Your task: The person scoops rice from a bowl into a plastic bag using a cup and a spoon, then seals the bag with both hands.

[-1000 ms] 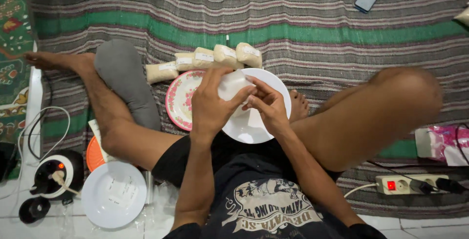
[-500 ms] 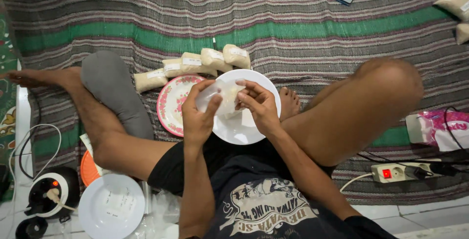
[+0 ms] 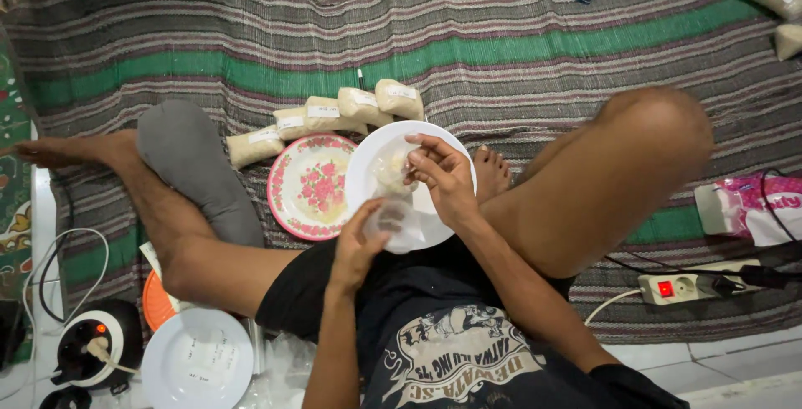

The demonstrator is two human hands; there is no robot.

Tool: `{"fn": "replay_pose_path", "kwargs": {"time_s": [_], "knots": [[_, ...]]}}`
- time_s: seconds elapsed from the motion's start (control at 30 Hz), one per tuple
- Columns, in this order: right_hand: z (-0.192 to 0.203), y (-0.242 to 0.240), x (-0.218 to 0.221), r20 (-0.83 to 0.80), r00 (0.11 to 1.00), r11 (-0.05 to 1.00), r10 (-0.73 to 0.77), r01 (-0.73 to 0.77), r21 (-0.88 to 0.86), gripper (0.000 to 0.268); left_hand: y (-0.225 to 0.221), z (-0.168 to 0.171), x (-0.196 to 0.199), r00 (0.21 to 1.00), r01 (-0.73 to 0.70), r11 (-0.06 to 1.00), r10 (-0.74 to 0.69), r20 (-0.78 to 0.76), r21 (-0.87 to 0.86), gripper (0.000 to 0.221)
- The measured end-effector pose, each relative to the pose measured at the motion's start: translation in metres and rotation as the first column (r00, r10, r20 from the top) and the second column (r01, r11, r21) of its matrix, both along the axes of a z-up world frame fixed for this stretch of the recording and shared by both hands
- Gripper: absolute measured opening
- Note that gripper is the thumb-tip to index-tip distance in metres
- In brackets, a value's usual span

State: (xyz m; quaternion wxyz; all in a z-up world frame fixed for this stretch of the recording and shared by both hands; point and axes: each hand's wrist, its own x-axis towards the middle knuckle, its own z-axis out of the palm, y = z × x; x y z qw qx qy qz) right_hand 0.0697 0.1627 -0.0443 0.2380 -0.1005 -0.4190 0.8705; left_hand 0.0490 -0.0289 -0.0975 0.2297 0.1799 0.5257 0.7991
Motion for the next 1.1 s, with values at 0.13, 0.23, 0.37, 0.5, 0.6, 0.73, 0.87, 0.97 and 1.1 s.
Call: {"fn": "replay_pose_path", "kwargs": {"time_s": [0.13,0.23,0.37,0.5,0.6,0.73,0.87,0.97,1.1], "knots": [[0.002,-0.002,0.000,-0.016,0.999,0.999,0.033,-0.032,0.008,0.041,0.009,0.030,0.009,0.953,-0.013,0.956,-0.077,-0.292,-0.293,0.058],[0.002,-0.001,0.000,-0.021,0.999,0.999,0.044,-0.044,0.021,0.042,0.023,0.040,0.014,0.921,-0.117,0.917,-0.043,-0.387,-0.381,0.052],[-0.001,0.002,0.001,-0.020,0.999,0.999,0.036,-0.036,0.024,0.042,0.034,0.064,0.023,0.932,-0.085,0.859,-0.110,-0.344,-0.505,0.049],[0.000,0.000,0.002,-0.024,0.999,0.999,0.040,-0.039,0.021,0.042,0.042,0.064,0.031,0.930,-0.037,0.875,-0.147,-0.338,-0.483,0.042],[0.000,0.000,0.003,-0.026,0.998,0.998,0.052,-0.051,0.043,0.043,0.054,0.066,0.036,0.921,-0.061,0.877,-0.134,-0.365,-0.477,0.038],[-0.001,0.002,0.004,-0.028,0.998,0.996,0.063,-0.061,0.071,0.043,0.065,0.076,0.038,0.864,-0.211,0.832,-0.086,-0.496,-0.512,0.036],[-0.009,0.004,0.003,-0.025,0.997,0.994,0.075,-0.073,0.084,0.043,0.070,0.090,0.038,0.872,-0.242,0.810,-0.061,-0.486,-0.535,0.040],[-0.008,0.004,0.003,-0.032,0.996,0.995,0.086,-0.084,0.054,0.043,0.074,0.081,0.042,0.838,-0.302,0.747,-0.087,-0.538,-0.592,0.039],[-0.002,0.003,0.002,-0.033,0.996,0.995,0.088,-0.086,0.056,0.044,0.069,0.081,0.043,0.792,-0.346,0.716,-0.123,-0.598,-0.606,0.042]]}}
